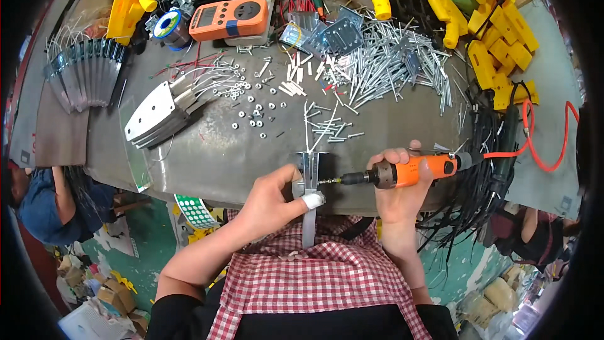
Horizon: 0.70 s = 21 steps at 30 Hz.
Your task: Assembling mechanical components using screws and an electric screwdriver in a workshop setting.
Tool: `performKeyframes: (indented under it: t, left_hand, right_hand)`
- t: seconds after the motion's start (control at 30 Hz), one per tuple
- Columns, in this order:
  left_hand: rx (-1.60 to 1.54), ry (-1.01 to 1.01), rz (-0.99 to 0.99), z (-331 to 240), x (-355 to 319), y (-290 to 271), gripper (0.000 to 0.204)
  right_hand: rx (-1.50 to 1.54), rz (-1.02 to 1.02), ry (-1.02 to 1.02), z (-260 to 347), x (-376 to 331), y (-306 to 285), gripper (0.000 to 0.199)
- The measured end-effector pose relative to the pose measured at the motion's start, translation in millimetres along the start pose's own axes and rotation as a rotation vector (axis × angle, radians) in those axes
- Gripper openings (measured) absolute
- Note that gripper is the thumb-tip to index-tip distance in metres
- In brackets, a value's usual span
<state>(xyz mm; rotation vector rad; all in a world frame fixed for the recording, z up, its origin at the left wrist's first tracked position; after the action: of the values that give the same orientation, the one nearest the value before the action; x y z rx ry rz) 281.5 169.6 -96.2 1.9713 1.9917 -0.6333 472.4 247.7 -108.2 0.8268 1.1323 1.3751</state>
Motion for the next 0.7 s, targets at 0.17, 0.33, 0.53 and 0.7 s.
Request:
performKeyframes:
  t: [0.17, 0.33, 0.53, 0.7]
  left_hand:
    - [0.041, 0.022, 0.026, -0.5, -1.4, -4.4, 0.031]
    - [0.48, 0.192, 0.038, -23.3, -6.2, -11.3, 0.032]
    - [0.816, 0.634, -0.373, -40.4, 0.8, -50.1, 0.024]
    - [1.02, 0.71, -0.407, -36.1, 6.6, -51.0, 0.03]
  right_hand:
    - [-0.01, 0.001, -0.003, -6.1, -3.3, 4.9, 0.035]
    - [0.003, 0.004, 0.007, -11.0, -4.5, -0.4, 0.036]
    - [-0.025, -0.031, -0.047, -7.8, -9.6, -2.3, 0.038]
    - [-0.052, 0.027, -0.059, -4.0, -7.3, 1.8, 0.04]
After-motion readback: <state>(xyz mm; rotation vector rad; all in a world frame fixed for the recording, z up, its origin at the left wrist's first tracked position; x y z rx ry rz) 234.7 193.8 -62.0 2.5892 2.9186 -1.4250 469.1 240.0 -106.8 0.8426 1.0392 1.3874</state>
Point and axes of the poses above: each hand's wrist, its own x-axis towards the middle knuckle, its own y-axis out of the palm, z = x × y, the point moved 7 cm from there along x, towards the middle knuckle, and after that the axes turned 8 degrees about -y, right-handed, at the moved point
